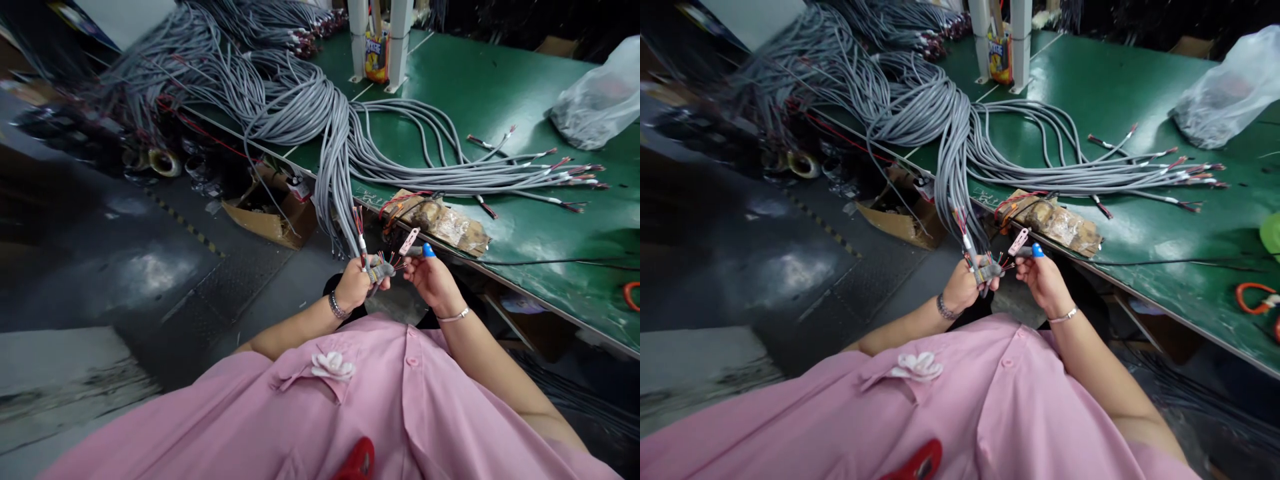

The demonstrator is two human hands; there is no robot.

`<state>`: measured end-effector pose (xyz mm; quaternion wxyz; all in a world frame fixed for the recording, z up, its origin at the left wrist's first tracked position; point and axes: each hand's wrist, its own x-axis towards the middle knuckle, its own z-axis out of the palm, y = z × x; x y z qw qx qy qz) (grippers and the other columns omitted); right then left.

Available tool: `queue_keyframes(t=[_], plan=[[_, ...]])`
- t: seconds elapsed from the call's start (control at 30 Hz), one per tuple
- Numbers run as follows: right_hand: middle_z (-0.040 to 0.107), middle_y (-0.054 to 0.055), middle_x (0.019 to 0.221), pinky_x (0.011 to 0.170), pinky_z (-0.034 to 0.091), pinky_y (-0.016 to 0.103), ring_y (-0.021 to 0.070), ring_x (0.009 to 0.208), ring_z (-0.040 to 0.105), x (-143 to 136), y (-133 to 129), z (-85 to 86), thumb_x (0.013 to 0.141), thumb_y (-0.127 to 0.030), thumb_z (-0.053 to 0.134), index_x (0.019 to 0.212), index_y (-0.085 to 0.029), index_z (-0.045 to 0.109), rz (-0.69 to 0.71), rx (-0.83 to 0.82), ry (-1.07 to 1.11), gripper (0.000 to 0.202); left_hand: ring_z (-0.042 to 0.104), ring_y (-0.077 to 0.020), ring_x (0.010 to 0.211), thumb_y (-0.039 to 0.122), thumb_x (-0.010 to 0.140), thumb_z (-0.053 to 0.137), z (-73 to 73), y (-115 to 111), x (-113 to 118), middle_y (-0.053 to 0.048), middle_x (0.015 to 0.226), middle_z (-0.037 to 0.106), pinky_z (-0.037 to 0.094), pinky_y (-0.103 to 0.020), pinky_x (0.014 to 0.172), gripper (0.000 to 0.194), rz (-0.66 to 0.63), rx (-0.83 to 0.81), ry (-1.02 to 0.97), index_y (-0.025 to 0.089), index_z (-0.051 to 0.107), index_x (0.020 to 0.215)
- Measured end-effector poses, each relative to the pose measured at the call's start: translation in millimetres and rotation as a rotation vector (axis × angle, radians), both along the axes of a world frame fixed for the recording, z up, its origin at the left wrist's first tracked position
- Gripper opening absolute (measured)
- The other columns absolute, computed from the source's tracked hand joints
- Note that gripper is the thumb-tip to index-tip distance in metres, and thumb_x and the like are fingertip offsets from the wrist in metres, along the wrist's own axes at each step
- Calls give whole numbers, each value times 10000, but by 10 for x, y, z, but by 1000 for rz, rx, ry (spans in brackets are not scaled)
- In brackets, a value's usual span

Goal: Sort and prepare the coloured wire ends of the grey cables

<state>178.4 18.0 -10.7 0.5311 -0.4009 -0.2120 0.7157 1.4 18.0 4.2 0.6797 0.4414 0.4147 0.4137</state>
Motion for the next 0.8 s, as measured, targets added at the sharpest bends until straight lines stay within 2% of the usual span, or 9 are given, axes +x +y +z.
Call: queue_keyframes(t=[0.1,0.2,0.27,0.33,0.4,0.43,0.5,0.6,0.8], plan=[[673,23,789,538,487,220,95,585,544,33,128,30,746,-629,678,820,-194,679,31,-38,33,441,458,-67,407,431,730,730,31,33,38,-25,513,618,257,-208,406,332,-38,-1,-32,119,651,651],[642,8,714,514,466,221,90,552,512,8,202,71,735,-604,706,813,-189,681,101,20,-7,423,440,-62,399,423,744,717,70,61,85,-26,502,614,226,-217,405,335,-79,7,-51,123,630,625],[592,-17,634,492,425,210,77,512,461,-27,213,72,733,-558,735,776,-187,676,36,89,-85,378,431,-60,396,425,751,709,97,83,109,-25,495,608,215,-222,408,338,-93,7,-56,122,623,625],[569,-28,594,475,377,203,68,493,421,-59,209,45,743,-524,743,727,-190,665,-107,167,-204,344,428,-60,395,418,756,704,118,108,125,-26,490,603,210,-225,409,340,-104,3,-64,122,609,619],[581,-20,598,473,357,209,71,495,418,-84,205,10,775,-560,695,704,-194,662,-219,219,-293,374,433,-62,395,409,755,705,128,133,138,-27,487,599,212,-226,410,344,-113,-5,-74,125,585,602],[590,-13,606,476,360,215,76,499,428,-95,207,-3,789,-595,658,702,-194,663,-230,223,-295,410,437,-63,394,408,752,707,128,143,145,-26,484,597,214,-226,409,346,-116,-10,-79,127,576,598],[602,-4,620,492,386,225,85,509,463,-116,220,-10,796,-648,608,713,-194,664,-184,185,-201,465,439,-66,391,417,744,711,116,159,159,-24,477,591,215,-227,408,349,-119,-18,-79,128,574,602],[594,-9,597,517,431,237,99,521,510,-146,255,20,767,-642,648,707,-185,647,-96,94,11,461,434,-63,387,425,740,714,79,170,178,-22,479,591,211,-228,407,349,-117,-29,-68,125,588,614],[587,-12,543,467,413,237,100,476,490,-189,311,53,736,-596,715,689,-178,624,-160,13,134,431,422,-61,384,386,754,713,23,170,186,-18,479,594,219,-227,404,315,-104,-25,-85,123,598,625]])
